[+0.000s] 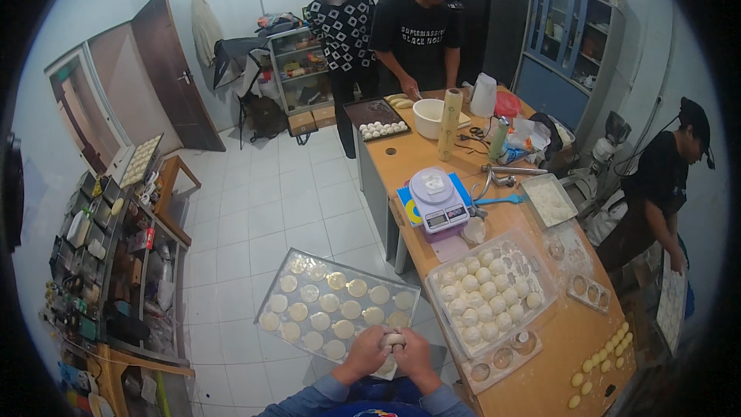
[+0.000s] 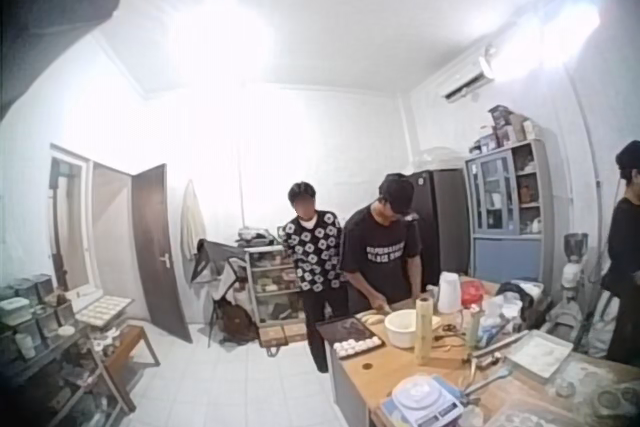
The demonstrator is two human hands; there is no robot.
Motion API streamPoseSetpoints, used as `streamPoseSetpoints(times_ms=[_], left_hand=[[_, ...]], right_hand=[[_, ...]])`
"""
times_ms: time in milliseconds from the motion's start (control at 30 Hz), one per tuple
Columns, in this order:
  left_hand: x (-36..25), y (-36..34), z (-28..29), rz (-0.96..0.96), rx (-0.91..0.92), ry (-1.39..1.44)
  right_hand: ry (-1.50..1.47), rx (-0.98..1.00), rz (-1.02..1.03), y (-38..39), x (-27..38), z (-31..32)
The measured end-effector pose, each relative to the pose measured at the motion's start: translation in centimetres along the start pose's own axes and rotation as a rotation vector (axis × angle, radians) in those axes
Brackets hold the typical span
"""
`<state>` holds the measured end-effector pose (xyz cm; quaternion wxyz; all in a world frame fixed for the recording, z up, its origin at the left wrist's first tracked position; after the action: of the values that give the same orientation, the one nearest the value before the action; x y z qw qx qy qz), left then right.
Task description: The person picks up a tray of shaped dough and carries it through a kitchen, then uses a round cutter to shape portions of dough from a large container, placing the finished rings onto a second tray.
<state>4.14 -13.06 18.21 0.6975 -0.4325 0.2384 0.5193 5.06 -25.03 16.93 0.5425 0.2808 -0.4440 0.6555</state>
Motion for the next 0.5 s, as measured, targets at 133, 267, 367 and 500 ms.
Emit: streamPoseSetpoints(times_ms=[133, 267, 367, 500], left_hand=[[-0.3, -0.3, 0.3, -0.043, 0.011, 0.031], [1.4, 0.3, 0.4, 0.019, 0.014, 0.023], [1.3, 0.3, 0.7, 0.07, 0.0, 0.056], [1.2, -0.1, 1.0, 0.1, 0.002, 0.153]], right_hand=[[-0.028, 0.087, -0.105, -0.1, -0.3, -0.8], [-0.054, -0.035, -0.035, -0.6, 0.7, -0.2], [0.002, -0.022, -0.02, -0.3, 0.2, -0.7], [0.013, -0.014, 0.025, -0.3, -0.4, -1.9]])
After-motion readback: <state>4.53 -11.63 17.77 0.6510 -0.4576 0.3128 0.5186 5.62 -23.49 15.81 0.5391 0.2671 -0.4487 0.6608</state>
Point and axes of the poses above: each hand's wrist, its own y-axis away from the middle knuckle, its own z-axis out of the back of the hand, x = y × z, the point moved 6 cm from there along -y, towards the middle knuckle, and after that the axes turned 5 degrees about -x, right-handed, at the moved point
